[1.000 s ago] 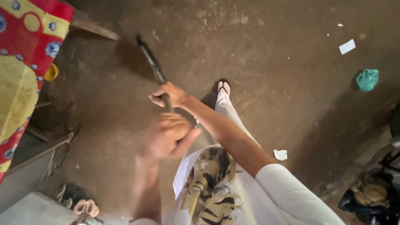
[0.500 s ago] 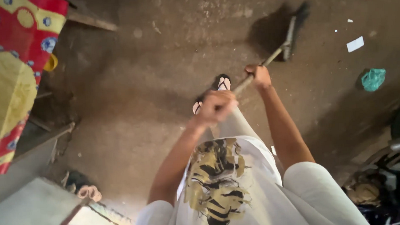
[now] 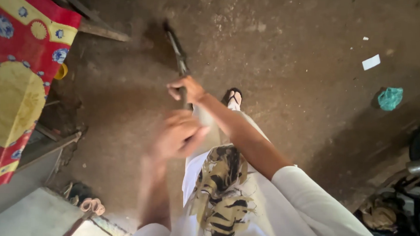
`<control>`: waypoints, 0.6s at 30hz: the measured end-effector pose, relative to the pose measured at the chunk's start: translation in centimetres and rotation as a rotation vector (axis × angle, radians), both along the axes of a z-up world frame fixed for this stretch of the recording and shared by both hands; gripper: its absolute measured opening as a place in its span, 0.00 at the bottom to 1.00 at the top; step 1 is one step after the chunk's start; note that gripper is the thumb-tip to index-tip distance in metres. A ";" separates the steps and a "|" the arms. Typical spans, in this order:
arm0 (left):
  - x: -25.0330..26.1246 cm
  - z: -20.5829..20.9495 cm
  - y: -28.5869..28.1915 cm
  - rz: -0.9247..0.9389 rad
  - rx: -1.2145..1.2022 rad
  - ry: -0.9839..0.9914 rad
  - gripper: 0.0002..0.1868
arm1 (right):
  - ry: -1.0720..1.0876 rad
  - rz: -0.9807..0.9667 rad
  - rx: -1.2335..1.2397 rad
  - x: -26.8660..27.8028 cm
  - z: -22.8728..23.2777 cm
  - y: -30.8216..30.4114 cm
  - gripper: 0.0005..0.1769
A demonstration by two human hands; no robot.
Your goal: Sweeping the floor area around motorcycles using a broom.
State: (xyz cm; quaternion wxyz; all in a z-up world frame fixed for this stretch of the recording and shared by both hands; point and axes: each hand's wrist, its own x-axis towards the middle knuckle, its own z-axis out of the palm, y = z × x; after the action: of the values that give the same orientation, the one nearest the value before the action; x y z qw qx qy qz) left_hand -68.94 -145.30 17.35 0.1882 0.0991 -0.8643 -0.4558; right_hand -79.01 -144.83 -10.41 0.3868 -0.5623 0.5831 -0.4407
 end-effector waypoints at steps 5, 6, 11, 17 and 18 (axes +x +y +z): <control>-3.9 -2.1 -1.2 -0.164 0.147 0.081 0.19 | -0.255 0.023 0.078 -8.3 -3.6 4.5 0.05; -4.4 -2.5 -1.3 -0.199 0.216 0.124 0.19 | 0.111 -0.019 0.024 -10.4 -3.0 6.3 0.14; -7.9 -9.9 -2.5 -0.195 0.435 0.187 0.20 | 0.208 -0.161 0.123 -19.2 -8.6 11.7 0.09; -4.2 -11.5 -11.0 -0.118 0.523 0.283 0.18 | 0.282 -0.298 0.209 -17.4 -7.7 5.6 0.12; -2.7 -10.7 -12.9 -0.081 0.487 0.295 0.16 | 0.297 -0.357 0.231 -15.3 -7.1 3.8 0.19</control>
State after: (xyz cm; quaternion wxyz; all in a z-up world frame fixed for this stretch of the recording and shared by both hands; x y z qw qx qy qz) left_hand -71.61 -158.20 6.64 0.2643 0.0395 -0.6959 -0.6665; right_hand -94.35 -141.07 -17.49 0.2747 -0.4612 0.7700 -0.3449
